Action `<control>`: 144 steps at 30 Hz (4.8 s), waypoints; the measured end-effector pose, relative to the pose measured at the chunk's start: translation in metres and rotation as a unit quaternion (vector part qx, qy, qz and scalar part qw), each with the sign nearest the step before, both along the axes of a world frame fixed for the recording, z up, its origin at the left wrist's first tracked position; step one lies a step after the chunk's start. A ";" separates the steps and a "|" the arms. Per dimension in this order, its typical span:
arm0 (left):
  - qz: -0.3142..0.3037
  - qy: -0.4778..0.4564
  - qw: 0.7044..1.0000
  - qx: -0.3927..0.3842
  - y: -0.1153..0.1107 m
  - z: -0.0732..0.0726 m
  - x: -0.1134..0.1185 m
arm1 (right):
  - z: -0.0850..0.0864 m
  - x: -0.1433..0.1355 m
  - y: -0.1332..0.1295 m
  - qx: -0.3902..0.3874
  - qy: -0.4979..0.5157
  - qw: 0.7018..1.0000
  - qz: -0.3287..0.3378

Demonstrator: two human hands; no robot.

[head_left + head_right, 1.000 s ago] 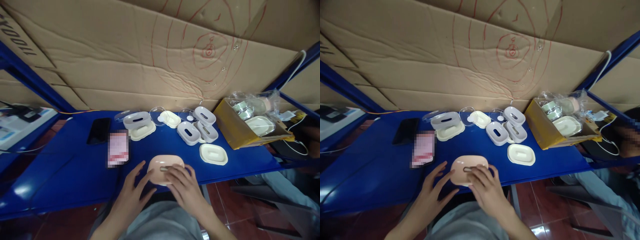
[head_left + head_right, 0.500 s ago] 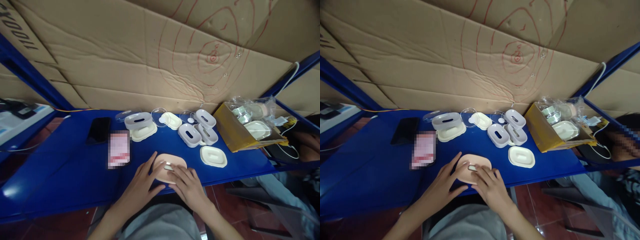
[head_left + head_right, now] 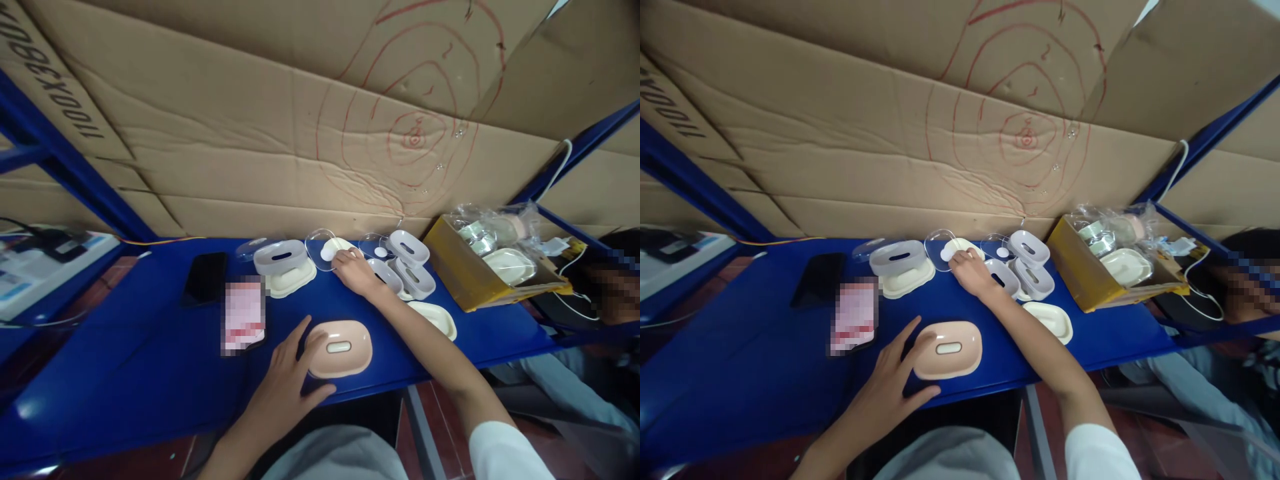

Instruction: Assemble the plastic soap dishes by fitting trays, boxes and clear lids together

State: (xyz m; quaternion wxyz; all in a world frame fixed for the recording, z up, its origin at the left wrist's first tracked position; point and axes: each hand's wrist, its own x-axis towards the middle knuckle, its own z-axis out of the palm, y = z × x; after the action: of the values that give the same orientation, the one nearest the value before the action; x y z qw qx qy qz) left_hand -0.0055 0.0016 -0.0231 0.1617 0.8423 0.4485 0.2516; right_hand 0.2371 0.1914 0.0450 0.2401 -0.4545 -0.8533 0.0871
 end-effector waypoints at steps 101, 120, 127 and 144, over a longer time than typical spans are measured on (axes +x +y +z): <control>-0.057 -0.108 0.983 -0.140 0.003 0.004 -0.008 | -0.048 0.056 -0.199 -0.056 0.050 0.993 0.089; -0.087 -0.093 0.990 -0.066 0.005 0.014 -0.006 | -0.042 0.062 -0.185 -0.131 0.096 0.984 0.071; -0.085 -0.096 0.991 -0.043 0.007 0.017 -0.003 | -0.042 0.060 -0.184 -0.119 0.064 0.988 0.071; 0.038 -0.007 0.986 0.159 0.002 0.026 0.027 | -0.052 0.095 -0.230 0.093 -0.128 0.942 -0.294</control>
State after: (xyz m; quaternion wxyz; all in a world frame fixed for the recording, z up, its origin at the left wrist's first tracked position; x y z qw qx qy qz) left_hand 0.0213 0.0033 0.0026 0.0188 0.8377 0.4337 0.3314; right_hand 0.3324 -0.0384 -0.0066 0.1847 -0.6685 -0.7093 -0.1260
